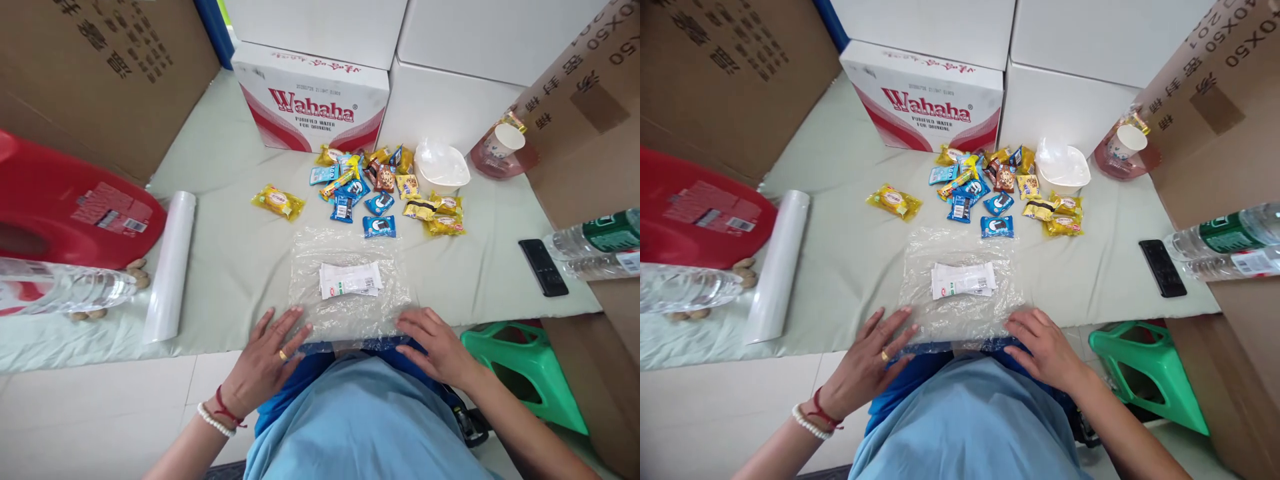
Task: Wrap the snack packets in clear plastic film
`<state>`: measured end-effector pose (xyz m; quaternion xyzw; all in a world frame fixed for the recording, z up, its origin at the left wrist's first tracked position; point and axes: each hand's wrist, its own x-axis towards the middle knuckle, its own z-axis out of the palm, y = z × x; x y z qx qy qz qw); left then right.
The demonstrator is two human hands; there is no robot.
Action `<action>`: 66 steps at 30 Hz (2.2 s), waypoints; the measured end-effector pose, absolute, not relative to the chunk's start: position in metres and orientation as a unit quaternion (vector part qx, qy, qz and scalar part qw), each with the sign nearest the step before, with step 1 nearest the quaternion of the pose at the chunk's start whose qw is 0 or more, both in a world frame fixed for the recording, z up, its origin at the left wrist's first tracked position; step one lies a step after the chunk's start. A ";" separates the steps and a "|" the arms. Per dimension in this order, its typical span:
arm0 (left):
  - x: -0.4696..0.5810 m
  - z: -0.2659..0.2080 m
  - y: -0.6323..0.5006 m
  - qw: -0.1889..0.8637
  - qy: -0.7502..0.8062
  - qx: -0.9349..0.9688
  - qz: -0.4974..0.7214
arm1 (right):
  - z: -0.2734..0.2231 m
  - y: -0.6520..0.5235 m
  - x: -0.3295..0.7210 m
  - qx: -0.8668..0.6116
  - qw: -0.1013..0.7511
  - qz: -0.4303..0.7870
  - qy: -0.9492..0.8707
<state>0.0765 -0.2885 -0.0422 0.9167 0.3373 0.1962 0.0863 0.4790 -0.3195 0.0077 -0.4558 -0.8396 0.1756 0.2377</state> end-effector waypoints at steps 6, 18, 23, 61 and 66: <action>0.074 -0.053 -0.278 0.083 0.359 0.911 0.188 | 0.009 -0.278 0.448 -0.516 0.235 0.169 -0.806; 0.089 -0.062 -0.299 0.052 0.409 0.895 0.170 | 0.033 -0.197 0.377 -0.549 -0.086 0.153 -0.817; 0.094 -0.062 -0.301 0.046 0.425 0.887 0.176 | 0.032 -0.203 0.369 -0.549 -0.097 0.149 -0.817; 0.075 -0.030 -0.267 0.204 0.398 0.863 0.236 | -0.023 -0.318 0.477 -0.470 0.226 0.204 -0.829; 0.080 -0.005 -0.207 0.283 0.489 0.798 0.212 | 0.006 -0.245 0.495 -0.534 0.245 0.310 -0.748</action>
